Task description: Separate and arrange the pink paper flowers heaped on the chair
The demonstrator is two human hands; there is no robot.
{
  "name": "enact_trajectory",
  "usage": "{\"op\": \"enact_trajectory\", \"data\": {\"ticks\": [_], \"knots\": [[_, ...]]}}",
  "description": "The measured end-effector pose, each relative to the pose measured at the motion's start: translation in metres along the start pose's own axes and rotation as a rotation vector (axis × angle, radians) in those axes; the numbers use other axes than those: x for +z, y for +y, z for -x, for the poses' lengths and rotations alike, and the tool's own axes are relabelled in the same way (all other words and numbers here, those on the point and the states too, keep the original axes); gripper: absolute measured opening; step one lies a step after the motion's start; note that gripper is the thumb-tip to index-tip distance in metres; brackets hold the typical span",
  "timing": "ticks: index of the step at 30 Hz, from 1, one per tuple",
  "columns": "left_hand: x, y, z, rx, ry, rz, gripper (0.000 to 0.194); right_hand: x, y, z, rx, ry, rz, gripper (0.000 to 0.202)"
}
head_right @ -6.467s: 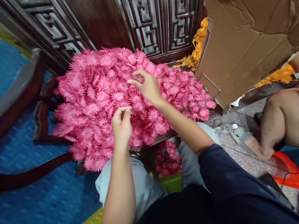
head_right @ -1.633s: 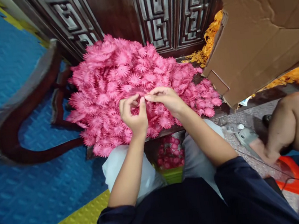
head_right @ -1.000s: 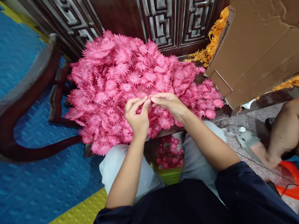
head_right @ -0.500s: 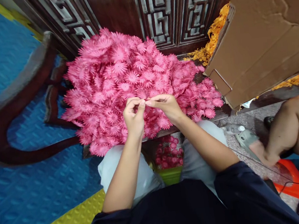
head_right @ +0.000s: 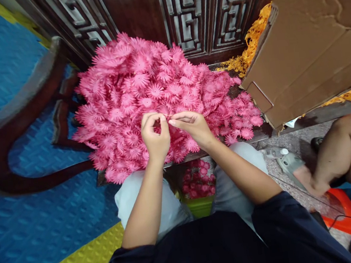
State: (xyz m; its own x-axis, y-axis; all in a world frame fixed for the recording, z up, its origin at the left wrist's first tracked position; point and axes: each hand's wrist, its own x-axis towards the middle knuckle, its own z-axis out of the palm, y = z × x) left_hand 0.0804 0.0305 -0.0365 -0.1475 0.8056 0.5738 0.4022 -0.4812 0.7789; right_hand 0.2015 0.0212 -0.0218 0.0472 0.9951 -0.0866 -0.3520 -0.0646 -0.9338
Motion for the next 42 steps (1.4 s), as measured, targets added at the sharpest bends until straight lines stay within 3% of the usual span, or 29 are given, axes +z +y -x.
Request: {"op": "enact_trajectory", "data": {"ticks": [4, 12, 16, 22, 32, 37, 42], "knots": [[0.001, -0.001, 0.0, -0.029, -0.016, 0.049, 0.009, 0.005, 0.003, 0.001, 0.013, 0.042, -0.049, 0.027], [-0.004, -0.004, -0.005, -0.233, -0.126, 0.263, 0.003, 0.001, 0.007, -0.001, -0.142, 0.108, 0.102, 0.009], [-0.001, -0.005, -0.004, -0.367, -0.143, 0.411, 0.005, 0.0, 0.006, -0.004, -0.104, 0.122, 0.081, 0.006], [0.008, -0.008, -0.003, -0.565, -0.046, 0.557, 0.003, 0.0, 0.008, -0.004, -0.011, 0.087, -0.009, 0.014], [0.001, -0.002, -0.011, -0.873, -0.123, 0.828, 0.014, 0.001, 0.007, -0.002, 0.032, 0.016, -0.036, 0.024], [0.001, -0.004, -0.009, -0.824, -0.217, 0.851, 0.016, 0.0, 0.005, -0.002, 0.03, 0.015, -0.067, 0.029], [0.0, -0.007, -0.004, -0.56, -0.151, 0.61, 0.013, 0.001, 0.001, 0.002, -0.015, -0.019, 0.082, 0.03]]}}
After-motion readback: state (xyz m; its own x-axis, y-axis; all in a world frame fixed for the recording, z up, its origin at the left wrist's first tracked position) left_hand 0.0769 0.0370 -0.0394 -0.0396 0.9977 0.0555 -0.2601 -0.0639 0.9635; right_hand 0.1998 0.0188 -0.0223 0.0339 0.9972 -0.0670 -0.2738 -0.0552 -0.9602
